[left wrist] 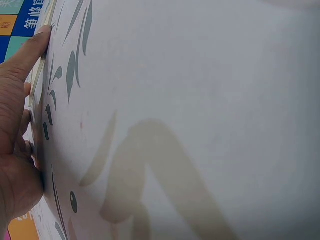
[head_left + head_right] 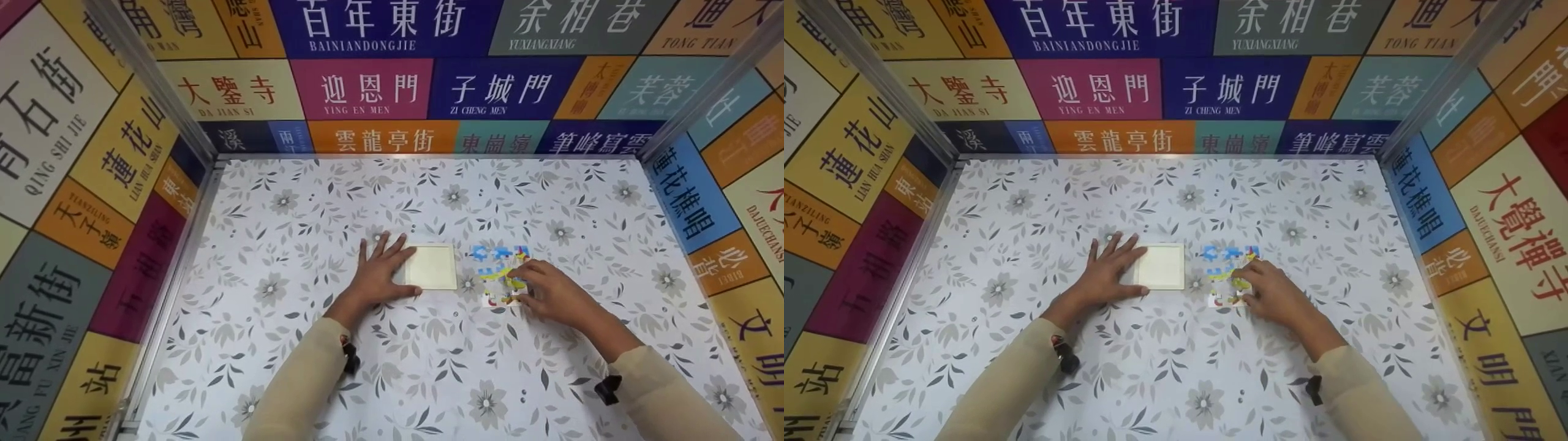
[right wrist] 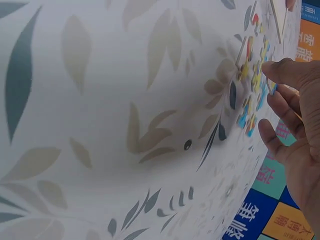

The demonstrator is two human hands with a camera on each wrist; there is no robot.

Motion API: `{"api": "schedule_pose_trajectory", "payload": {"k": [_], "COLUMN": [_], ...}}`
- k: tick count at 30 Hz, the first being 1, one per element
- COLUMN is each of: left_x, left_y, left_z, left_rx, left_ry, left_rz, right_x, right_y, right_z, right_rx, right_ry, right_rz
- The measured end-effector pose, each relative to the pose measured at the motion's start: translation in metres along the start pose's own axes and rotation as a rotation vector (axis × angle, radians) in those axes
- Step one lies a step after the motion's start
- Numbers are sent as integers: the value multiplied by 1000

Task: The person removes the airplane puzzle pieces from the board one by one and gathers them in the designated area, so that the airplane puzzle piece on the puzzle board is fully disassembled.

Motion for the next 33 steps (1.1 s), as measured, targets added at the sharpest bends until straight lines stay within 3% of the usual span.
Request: {"api": "schedule_pose_trajectory", "payload": {"k": [17, 26, 33], "left_x": [1, 0, 1], "left_y": [0, -1, -1], "left_z": [-1, -1, -3], "left_rx": [-2, 10, 9], "left_ry": [-22, -13, -2], "left_rz": [2, 3, -1], "right_x": [1, 0, 0], "right_y": [-28, -28, -27], "right_z": [-13, -14, -14], "right_rx": [-61, -91, -80], "right_ry": [-24, -14, -36], "right_rz": [16, 110, 129]}}
Point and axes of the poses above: each hand's wrist, its own y-axis towards the middle knuckle, its own x-axis out of the back of the hand, z = x × y, the point moved 4 cm from there along y, towards the middle knuckle, and after that the axes turned 12 degrees about -y, right-handed, at the moved point
